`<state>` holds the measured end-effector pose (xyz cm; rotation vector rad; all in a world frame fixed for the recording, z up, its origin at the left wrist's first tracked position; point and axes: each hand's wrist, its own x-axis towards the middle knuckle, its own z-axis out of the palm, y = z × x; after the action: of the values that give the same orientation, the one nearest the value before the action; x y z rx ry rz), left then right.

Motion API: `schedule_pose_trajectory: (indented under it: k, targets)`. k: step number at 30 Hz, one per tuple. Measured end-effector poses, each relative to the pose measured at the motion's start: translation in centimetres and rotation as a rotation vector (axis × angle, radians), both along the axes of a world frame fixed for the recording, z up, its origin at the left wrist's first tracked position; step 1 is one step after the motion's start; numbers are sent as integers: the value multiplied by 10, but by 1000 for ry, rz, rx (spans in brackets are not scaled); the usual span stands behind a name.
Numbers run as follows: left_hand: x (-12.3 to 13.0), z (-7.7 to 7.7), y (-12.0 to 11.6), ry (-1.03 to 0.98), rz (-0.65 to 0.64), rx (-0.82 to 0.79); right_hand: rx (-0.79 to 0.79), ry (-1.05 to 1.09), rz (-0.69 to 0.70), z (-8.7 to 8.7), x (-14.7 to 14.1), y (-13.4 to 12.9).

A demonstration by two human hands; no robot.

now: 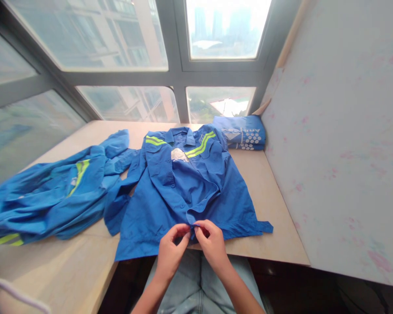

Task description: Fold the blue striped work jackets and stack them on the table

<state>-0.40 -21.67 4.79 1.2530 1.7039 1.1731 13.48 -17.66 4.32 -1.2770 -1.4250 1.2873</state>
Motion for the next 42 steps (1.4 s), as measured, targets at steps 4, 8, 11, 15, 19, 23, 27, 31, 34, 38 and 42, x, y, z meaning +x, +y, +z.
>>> schedule_pose_trajectory:
  k: [4, 8, 11, 15, 19, 23, 27, 31, 34, 38, 42]
  targets:
    - [-3, -5, -2, 133, -26, 71, -49, 2, -20, -3, 2, 1]
    - [-4, -13, -3, 231, -90, 104, -109, 73, -23, -3, 2, 0]
    - [-2, -17, -4, 302, -145, 114, -141, 120, -42, -2, 1, 1]
    - [2, -21, -5, 378, -173, 111, -168, 168, -38, -2, 2, 1]
    - [5, -24, -5, 369, -172, 126, -154, 155, -41, -4, 5, 0]
    - [4, -21, -7, 362, -105, 145, -20, 5, -40, -3, 8, -1]
    - [-1, -11, -12, 487, -70, 217, 188, -141, 12, 3, 8, -3]
    - [-3, -1, -13, 628, -68, 263, 319, -202, 80, 5, 2, -7]
    - [-2, 0, -12, 555, -99, 208, 346, -218, 80, 2, 0, -8]
    - [-3, -2, -12, 425, -85, 92, 371, -238, 90, -6, 0, -8]
    - [-4, -5, -13, 384, -101, 85, 410, -266, 82, -11, -1, -10]
